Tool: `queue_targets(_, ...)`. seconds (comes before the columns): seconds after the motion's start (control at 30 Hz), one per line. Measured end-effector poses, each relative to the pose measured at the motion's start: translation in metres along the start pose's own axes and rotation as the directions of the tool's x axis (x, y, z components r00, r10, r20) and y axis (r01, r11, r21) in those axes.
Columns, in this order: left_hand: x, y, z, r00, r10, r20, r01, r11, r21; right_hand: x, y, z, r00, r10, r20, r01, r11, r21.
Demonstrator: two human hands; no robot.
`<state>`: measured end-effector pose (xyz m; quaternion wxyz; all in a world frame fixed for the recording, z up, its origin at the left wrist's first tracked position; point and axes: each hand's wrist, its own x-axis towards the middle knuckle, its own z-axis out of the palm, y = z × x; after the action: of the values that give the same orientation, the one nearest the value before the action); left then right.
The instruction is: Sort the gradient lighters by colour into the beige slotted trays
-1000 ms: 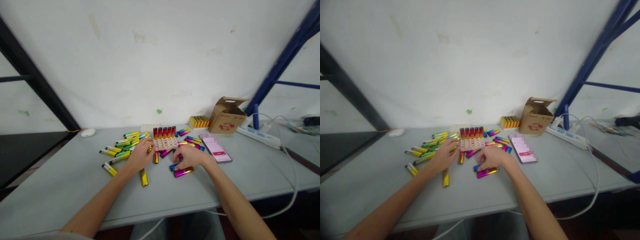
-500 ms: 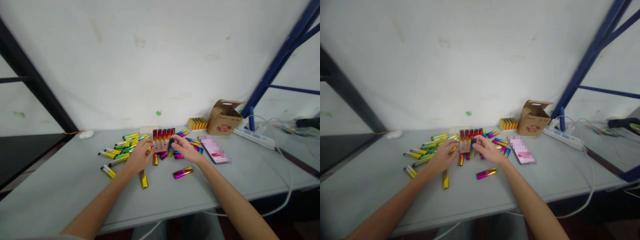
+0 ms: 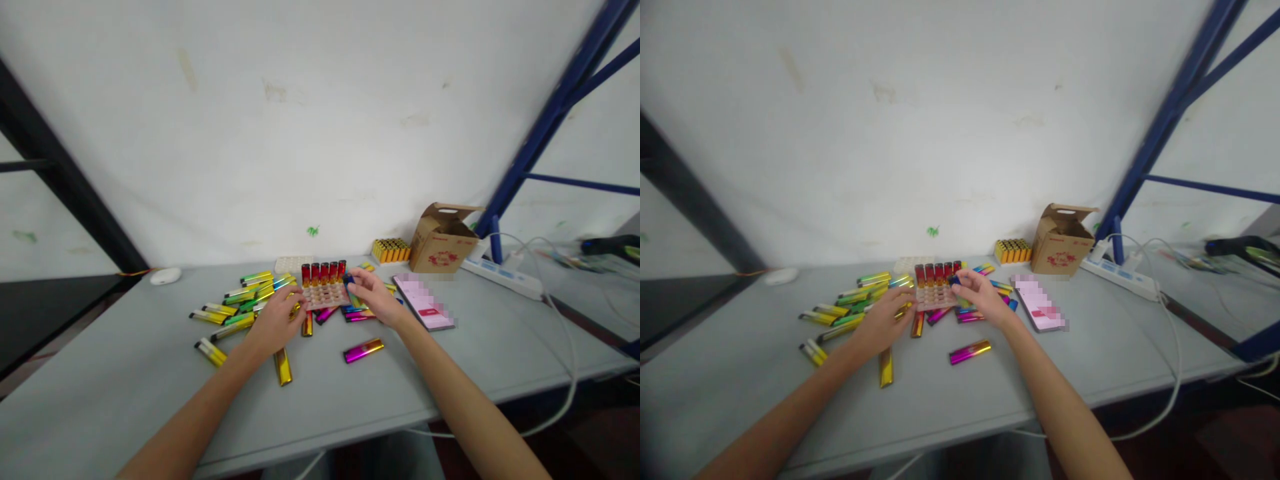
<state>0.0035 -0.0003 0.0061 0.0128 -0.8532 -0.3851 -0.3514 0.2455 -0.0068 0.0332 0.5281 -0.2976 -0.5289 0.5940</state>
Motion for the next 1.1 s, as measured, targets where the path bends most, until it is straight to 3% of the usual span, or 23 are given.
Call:
queue_targets(0.1,0.002,-0.002,-0.004,1.0,-0.012,0.0,0.012,1.0,0.017,-0.005,-0.003,0.003,0.987,-0.069,0.146,0.109,0.952,-0.285)
queue_targets(0.23,0.006,-0.012,-0.013,0.998,-0.048,-0.05,0.049,0.998,0.027,-0.01,0.005,0.013,0.928,-0.069,0.367,0.305,0.708,-0.637)
queue_targets(0.33,0.007,-0.021,-0.019,0.995,-0.071,-0.076,0.074,0.997,0.036,-0.012,0.011,0.017,0.872,-0.023,0.489,0.434,0.5,-0.75)
queue_targets(0.43,0.006,-0.025,-0.021,0.995,-0.079,-0.055,0.082,0.995,0.053,-0.012,0.011,0.016,0.858,0.008,0.514,0.476,0.367,-0.799)
queue_targets(0.77,-0.001,0.004,-0.012,0.988,0.053,0.147,-0.07,0.992,0.107,-0.011,0.007,0.014,0.897,-0.11,0.428,0.442,0.272,-0.855)
queue_targets(0.97,-0.003,0.015,-0.002,0.993,-0.043,0.114,0.02,0.981,0.193,-0.011,0.01,0.016,0.874,-0.3,0.382,0.461,0.269,-0.845)
queue_targets(1.1,-0.002,0.017,-0.005,0.992,-0.072,0.103,0.045,0.968,0.246,-0.011,0.012,0.014,0.862,-0.355,0.363,0.463,0.257,-0.848)
